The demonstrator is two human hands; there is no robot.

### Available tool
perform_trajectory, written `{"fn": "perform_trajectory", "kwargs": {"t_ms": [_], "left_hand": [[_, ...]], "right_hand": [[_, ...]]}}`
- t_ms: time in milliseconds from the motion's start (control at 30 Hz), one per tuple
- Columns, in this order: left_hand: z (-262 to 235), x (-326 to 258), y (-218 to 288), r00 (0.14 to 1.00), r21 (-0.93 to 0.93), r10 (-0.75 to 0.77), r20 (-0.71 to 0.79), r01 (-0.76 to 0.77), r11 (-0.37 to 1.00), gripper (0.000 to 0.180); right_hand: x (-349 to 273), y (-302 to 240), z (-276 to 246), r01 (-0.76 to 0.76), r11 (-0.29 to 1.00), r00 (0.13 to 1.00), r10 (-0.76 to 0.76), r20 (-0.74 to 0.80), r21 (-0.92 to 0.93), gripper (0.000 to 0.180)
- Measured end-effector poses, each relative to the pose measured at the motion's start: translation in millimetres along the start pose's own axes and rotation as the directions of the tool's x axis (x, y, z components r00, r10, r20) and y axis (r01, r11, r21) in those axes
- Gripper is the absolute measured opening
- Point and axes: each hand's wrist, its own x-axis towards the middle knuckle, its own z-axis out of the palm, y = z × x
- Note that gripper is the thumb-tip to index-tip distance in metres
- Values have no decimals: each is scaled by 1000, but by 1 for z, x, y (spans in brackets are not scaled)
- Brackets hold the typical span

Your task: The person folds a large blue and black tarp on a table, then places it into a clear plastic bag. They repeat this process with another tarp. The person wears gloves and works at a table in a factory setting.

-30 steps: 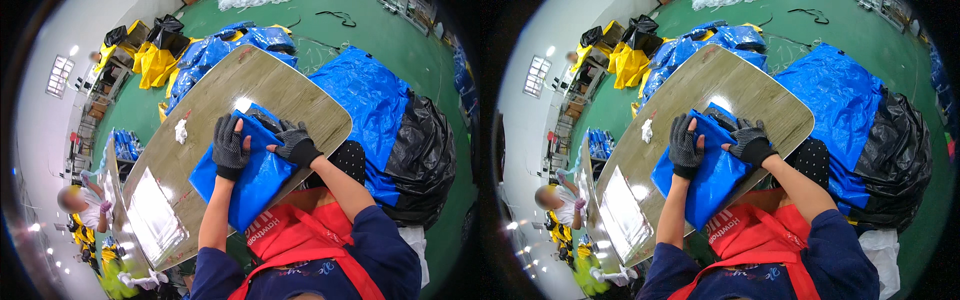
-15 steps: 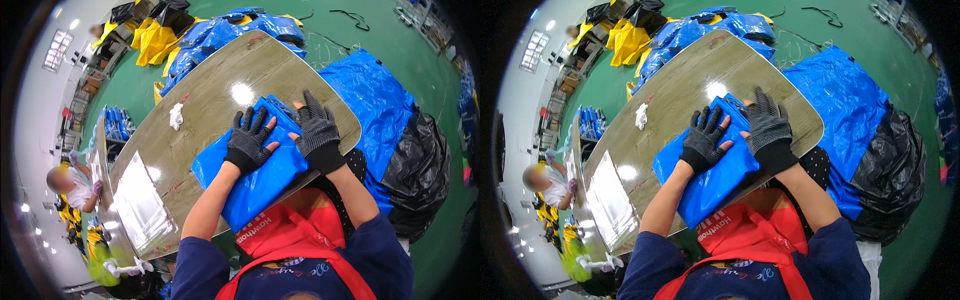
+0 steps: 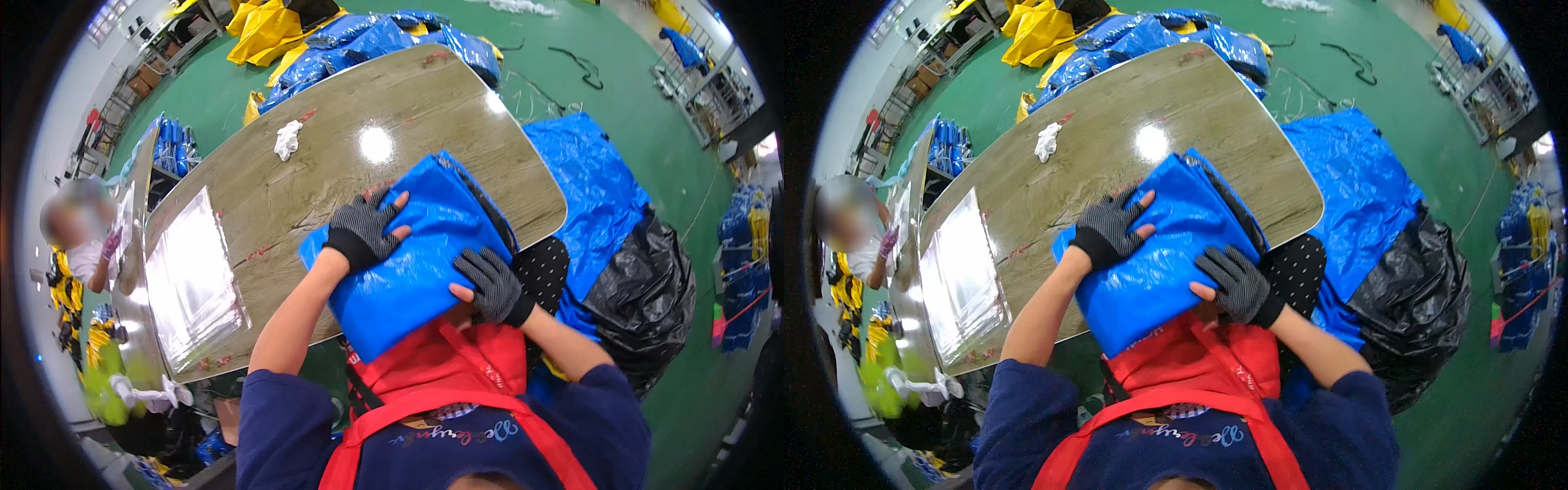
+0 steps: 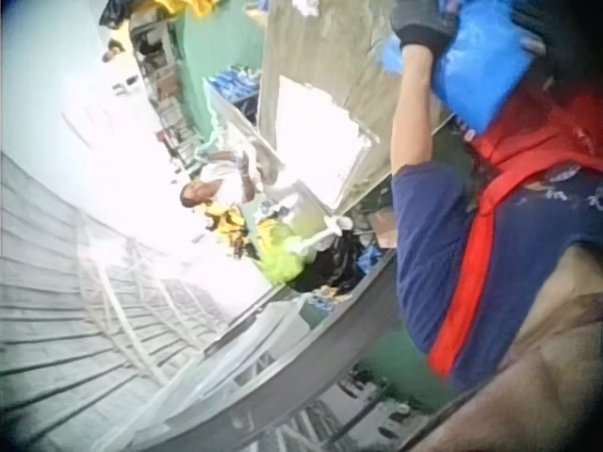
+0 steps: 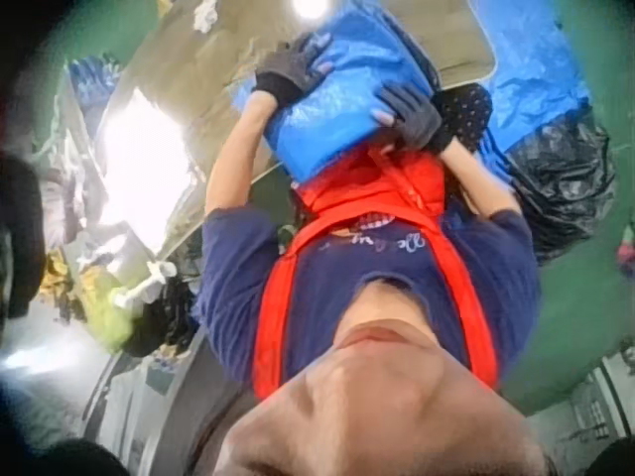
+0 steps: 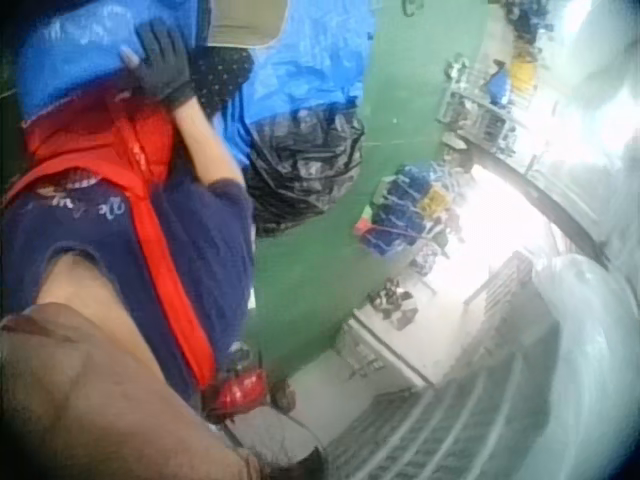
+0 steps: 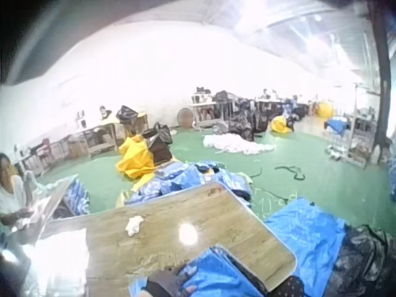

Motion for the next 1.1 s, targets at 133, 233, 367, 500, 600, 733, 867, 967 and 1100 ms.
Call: {"fn": "perform_trajectory", "kwargs": {"t_ms": [133,233,367,500,600,733,867,967,1100], "left_hand": [[-8,-33,7,955,-455,-43,294,179,872,65],[-64,-73,-12,913,-902,6,409,403,155,66],[-135,-109,-23,843,-956,-516,-153,-259,-140,64],[-149,-76,40,856,-535,-209,-473,-90,840,71],[-70,-56,46,951,111,74,-299,-43,993,72],[4,-58,42,943,33,-116,-313,133,991,76],[2,-51,37,925,-10,-162,-343,168,986,65],[-1,-16,-33,962,-56,-252,-108,247,967,56],[15,18,-192,637,-36,-547,-542,633,773,43]], "right_hand": [[-2,21,-22,-134,991,991,134,-4,-10,41],[29,6,-83,-290,885,947,320,-22,363,35],[49,-10,-105,-773,396,600,708,372,495,42],[39,0,-46,-835,-156,386,518,763,528,55],[19,1,3,-869,-24,426,474,771,495,57],[1,-22,-15,-716,-199,549,434,715,670,72],[1,-44,-40,-762,-250,400,544,738,598,79],[-5,-42,-31,-750,-291,385,538,750,594,75],[-21,-40,-25,-778,-347,281,555,783,524,74]]}}
